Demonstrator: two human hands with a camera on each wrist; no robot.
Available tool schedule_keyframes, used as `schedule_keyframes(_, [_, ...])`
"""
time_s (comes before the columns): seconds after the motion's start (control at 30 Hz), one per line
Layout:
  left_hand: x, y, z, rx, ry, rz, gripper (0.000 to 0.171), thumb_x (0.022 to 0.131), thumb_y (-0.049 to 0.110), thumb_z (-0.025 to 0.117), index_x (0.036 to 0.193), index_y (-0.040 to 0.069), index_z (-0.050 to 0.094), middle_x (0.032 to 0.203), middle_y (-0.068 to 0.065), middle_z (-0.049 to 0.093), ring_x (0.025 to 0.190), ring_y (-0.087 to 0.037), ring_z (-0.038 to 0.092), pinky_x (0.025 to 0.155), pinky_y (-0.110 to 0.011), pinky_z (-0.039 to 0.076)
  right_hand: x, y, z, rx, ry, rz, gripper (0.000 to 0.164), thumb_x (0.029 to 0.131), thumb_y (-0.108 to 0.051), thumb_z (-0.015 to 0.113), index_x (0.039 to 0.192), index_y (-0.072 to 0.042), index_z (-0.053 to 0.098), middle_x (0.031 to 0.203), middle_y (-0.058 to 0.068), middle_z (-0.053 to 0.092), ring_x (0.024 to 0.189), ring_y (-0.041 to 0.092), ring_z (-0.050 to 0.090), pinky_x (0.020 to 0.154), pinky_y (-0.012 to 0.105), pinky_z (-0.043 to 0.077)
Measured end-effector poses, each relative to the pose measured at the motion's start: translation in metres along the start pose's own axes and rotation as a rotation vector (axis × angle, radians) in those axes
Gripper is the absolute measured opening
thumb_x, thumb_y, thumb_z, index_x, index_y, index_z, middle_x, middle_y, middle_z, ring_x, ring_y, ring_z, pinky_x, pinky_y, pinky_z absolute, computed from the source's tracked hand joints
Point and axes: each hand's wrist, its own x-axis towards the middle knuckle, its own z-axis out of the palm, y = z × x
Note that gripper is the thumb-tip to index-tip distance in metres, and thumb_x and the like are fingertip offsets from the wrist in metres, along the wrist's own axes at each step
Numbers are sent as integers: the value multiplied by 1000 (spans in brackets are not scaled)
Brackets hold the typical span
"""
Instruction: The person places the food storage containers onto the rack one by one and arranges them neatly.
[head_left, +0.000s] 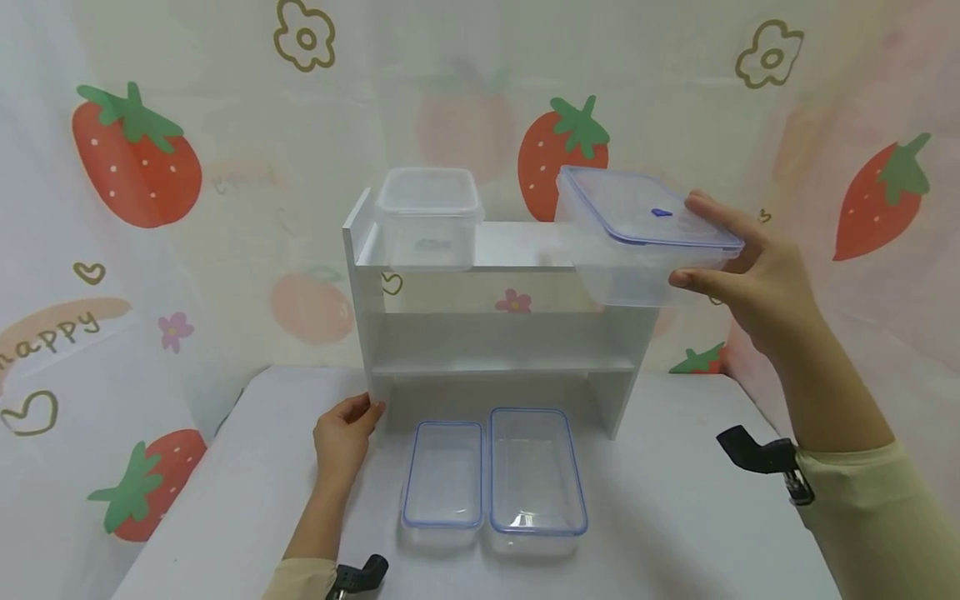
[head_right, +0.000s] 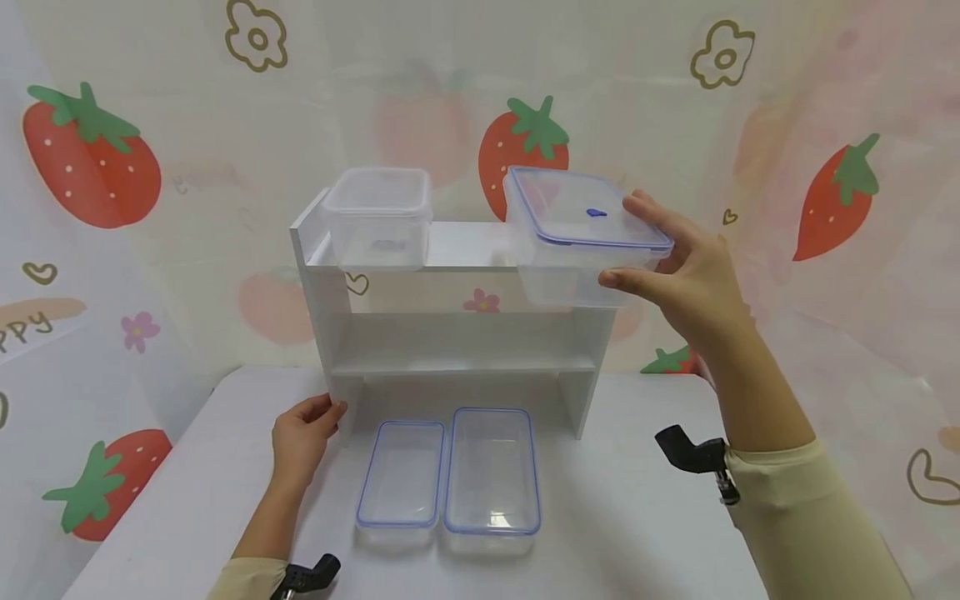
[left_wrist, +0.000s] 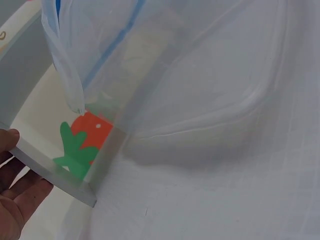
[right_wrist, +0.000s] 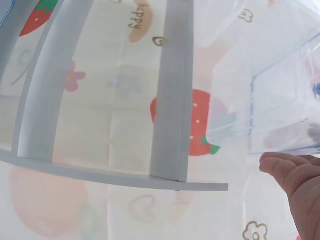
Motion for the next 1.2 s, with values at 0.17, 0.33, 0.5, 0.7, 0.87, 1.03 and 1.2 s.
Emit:
schedule_keyframes(0.17, [1, 1, 1, 4, 6, 7, 40, 96, 28, 75, 125, 2, 70, 120, -18, 73, 103, -24, 73, 77, -14, 57, 12, 1, 1, -86, 19, 17, 79, 80, 10, 82, 149, -12, 54, 161, 7, 40, 112, 19, 59, 82, 13, 57])
schedule_keyframes(0.33, [1, 0, 1, -2, 7, 7, 39, 96, 27, 75, 125, 2, 70, 120, -18, 73, 102, -22, 73, 77, -14, 58, 21, 1, 3, -184, 25, 48, 81, 81, 1, 85, 152, -18, 52, 162, 1, 39, 110, 17, 59, 74, 7, 53])
schedule_keyframes(0.5, [2, 1, 1, 5, 4, 5, 39, 96, 28, 75, 125, 3, 71, 118, -16, 74, 99, -19, 73, 77, -14, 58, 29, 4, 7, -140, 3, 45, 83, 81, 2, 85, 153, -16, 49, 165, 0, 36, 109, 22, 55, 60, 6, 47])
schedule_keyframes(0.7, [3, 1, 0, 19, 1, -6, 40, 96, 30, 75, 126, 3, 71, 118, -17, 74, 101, -22, 73, 76, -13, 57, 38, 11, 10, -24, -19, 21, 85, 79, 12, 82, 153, -5, 45, 167, 4, 31, 121, 23, 54, 86, 14, 56])
schedule_keyframes(0.87, [4, 0, 1, 21, -8, -11, 42, 96, 32, 75, 126, 4, 70, 119, -17, 74, 103, -24, 73, 78, -14, 57, 45, 15, 9, -8, -7, 29, 86, 78, 12, 83, 154, -4, 45, 167, 6, 31, 115, 21, 58, 85, 14, 56])
schedule_keyframes(1.03, [4, 0, 1, 29, 4, -1, 39, 95, 31, 76, 124, 5, 72, 117, -15, 75, 100, -22, 73, 76, -15, 58, 51, 19, 9, -76, 13, 46, 87, 76, 8, 86, 153, -6, 47, 166, 3, 34, 115, 18, 58, 85, 11, 54])
schedule_keyframes(1.2, [4, -1, 1, 35, 2, 9, 39, 96, 32, 75, 124, 4, 72, 117, -16, 75, 100, -24, 73, 76, -14, 57, 55, 24, 9, -178, 29, 76, 88, 78, -1, 89, 154, -10, 46, 167, -1, 32, 120, 18, 54, 85, 8, 52])
